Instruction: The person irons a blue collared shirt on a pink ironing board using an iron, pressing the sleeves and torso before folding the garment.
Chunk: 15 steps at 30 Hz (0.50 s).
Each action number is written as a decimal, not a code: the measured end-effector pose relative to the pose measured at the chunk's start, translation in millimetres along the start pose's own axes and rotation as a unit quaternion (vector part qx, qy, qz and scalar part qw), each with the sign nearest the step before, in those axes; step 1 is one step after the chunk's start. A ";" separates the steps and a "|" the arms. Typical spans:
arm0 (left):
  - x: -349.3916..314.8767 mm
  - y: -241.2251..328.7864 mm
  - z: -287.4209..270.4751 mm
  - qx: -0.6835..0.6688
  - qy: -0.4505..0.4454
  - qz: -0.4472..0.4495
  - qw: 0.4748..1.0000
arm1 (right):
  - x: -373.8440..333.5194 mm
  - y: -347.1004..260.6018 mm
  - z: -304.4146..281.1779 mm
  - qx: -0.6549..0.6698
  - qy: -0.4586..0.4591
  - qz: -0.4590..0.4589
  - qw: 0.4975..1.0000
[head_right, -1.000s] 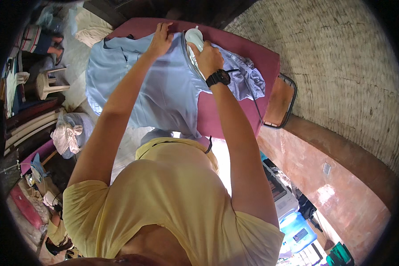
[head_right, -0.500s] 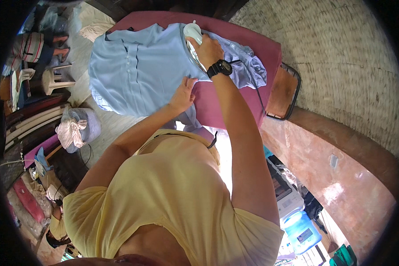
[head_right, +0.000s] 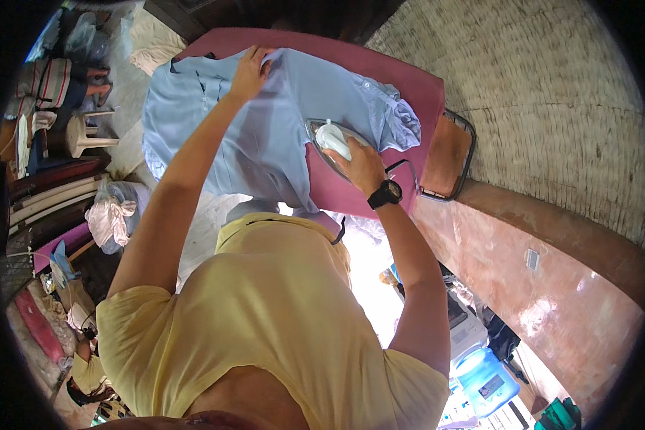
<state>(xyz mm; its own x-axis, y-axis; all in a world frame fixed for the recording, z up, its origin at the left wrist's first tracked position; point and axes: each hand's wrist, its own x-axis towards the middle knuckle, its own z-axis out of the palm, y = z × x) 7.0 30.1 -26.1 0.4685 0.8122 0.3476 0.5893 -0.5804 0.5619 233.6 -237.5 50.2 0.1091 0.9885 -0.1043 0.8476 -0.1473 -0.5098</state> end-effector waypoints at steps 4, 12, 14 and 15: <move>39.1 -36.5 12.4 0.051 -0.085 -0.058 0.993 | 18.4 -13.7 6.9 0.013 0.034 -0.005 0.999; 75.3 -80.9 26.7 -0.069 -0.296 -0.188 0.934 | 86.0 -56.7 16.8 0.027 0.052 0.049 0.997; 71.0 -96.6 29.4 -0.102 -0.280 -0.164 0.940 | 108.6 -71.1 22.7 0.028 0.050 0.090 0.994; 68.9 -104.3 30.4 -0.113 -0.255 -0.188 0.942 | 120.1 -78.4 25.7 0.029 0.050 0.110 0.992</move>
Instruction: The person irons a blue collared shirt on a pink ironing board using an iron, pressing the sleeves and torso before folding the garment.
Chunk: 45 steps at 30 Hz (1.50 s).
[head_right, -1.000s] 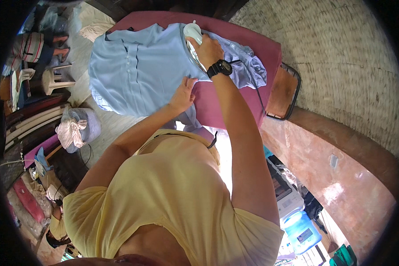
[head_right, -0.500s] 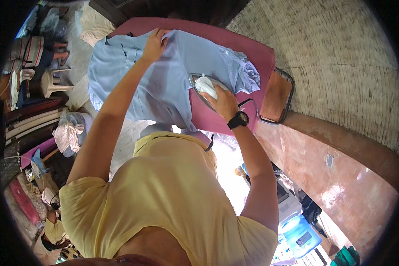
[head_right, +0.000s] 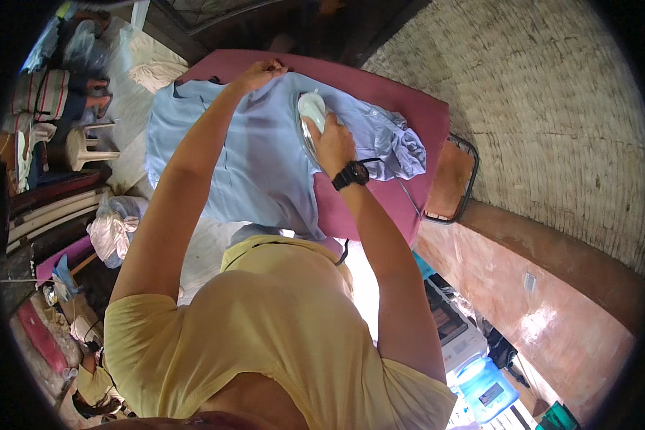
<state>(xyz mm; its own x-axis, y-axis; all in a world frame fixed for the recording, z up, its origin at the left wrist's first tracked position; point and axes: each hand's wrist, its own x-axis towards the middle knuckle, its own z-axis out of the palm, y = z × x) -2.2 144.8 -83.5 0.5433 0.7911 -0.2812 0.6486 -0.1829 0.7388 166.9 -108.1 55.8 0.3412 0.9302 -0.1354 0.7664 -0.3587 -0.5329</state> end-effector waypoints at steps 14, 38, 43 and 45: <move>19.6 2.6 13.2 -0.059 -0.015 -0.077 0.995 | 40.8 -15.6 5.4 0.034 0.026 0.034 0.998; 16.9 84.8 -0.9 0.255 -0.156 -0.111 0.948 | 3.5 75.8 -32.4 -0.007 0.119 0.131 0.984; 40.2 35.2 -4.7 0.293 -0.157 0.003 0.943 | -6.4 73.6 -31.6 0.002 0.097 0.127 0.987; 30.5 42.6 -3.1 0.244 -0.138 0.001 0.960 | 6.7 69.9 -36.7 0.012 0.105 0.119 0.987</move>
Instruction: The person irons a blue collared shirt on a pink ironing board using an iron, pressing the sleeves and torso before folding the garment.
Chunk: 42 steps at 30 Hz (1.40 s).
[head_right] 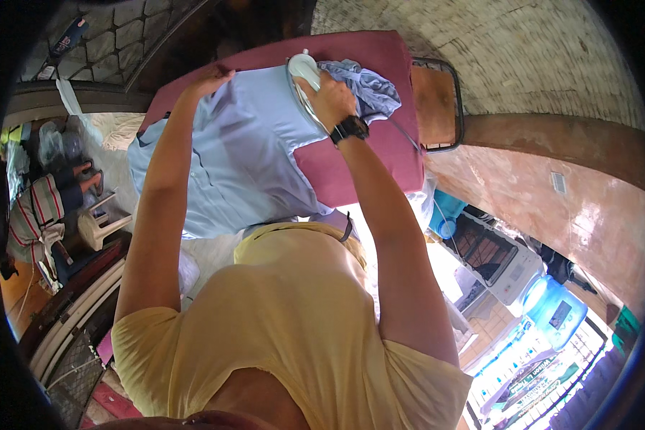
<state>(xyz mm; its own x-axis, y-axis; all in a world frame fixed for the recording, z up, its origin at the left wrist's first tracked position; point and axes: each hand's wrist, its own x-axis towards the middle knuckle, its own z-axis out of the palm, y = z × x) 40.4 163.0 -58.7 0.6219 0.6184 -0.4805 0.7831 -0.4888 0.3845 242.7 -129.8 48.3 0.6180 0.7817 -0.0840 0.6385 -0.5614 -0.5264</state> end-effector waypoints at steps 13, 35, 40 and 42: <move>-52.5 28.8 -11.9 -0.201 0.055 -0.087 0.974 | 11.7 -54.2 36.3 0.011 -0.082 -0.163 0.983; -9.6 -13.9 17.7 -0.319 0.084 -0.086 0.940 | -103.6 48.5 -10.5 -0.056 -0.037 -0.043 0.997; 3.8 -28.9 26.1 -0.318 0.117 -0.070 0.938 | -100.1 47.0 4.4 -0.039 0.064 -0.044 0.996; 7.2 -36.1 29.5 -0.320 0.117 -0.074 0.937 | -96.7 45.6 3.1 -0.035 0.048 -0.034 0.998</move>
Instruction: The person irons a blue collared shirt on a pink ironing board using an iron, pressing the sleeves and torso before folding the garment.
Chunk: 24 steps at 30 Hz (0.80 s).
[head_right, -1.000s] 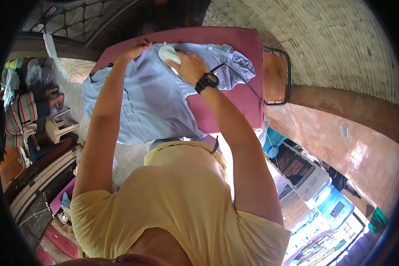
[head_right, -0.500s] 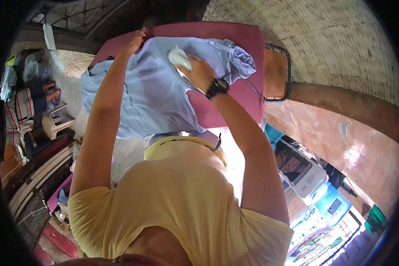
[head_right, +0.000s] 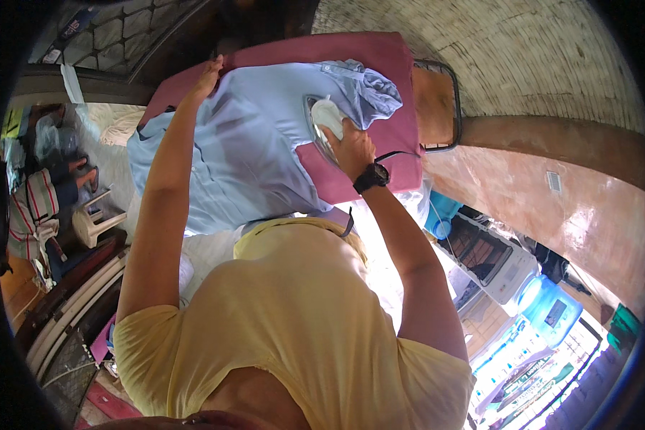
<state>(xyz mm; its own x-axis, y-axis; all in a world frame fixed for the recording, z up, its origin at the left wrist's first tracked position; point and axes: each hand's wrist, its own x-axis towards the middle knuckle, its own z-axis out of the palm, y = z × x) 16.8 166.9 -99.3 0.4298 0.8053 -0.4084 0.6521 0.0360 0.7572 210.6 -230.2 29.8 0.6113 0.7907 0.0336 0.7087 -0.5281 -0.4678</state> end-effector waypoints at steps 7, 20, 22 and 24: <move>-27.3 31.8 -1.6 0.061 0.011 0.023 0.998 | 36.2 -18.1 -3.7 0.026 -0.018 0.005 0.999; -39.1 43.5 -3.6 0.131 -0.010 -0.003 0.991 | 139.2 -89.6 31.6 0.056 -0.092 -0.085 0.991; -35.4 36.6 -0.3 0.115 0.018 0.018 0.993 | 153.5 -99.7 45.0 0.049 -0.113 -0.096 0.988; -33.6 39.6 1.1 0.098 0.020 0.016 0.995 | 165.3 -110.1 57.7 0.055 -0.094 -0.070 0.992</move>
<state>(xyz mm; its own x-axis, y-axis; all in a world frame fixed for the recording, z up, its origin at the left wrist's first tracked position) 28.8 140.7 -56.1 0.4304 0.8267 -0.3624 0.7493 -0.1034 0.6541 213.3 -23.5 35.9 0.4260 0.9030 -0.0561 0.7330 -0.3808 -0.5636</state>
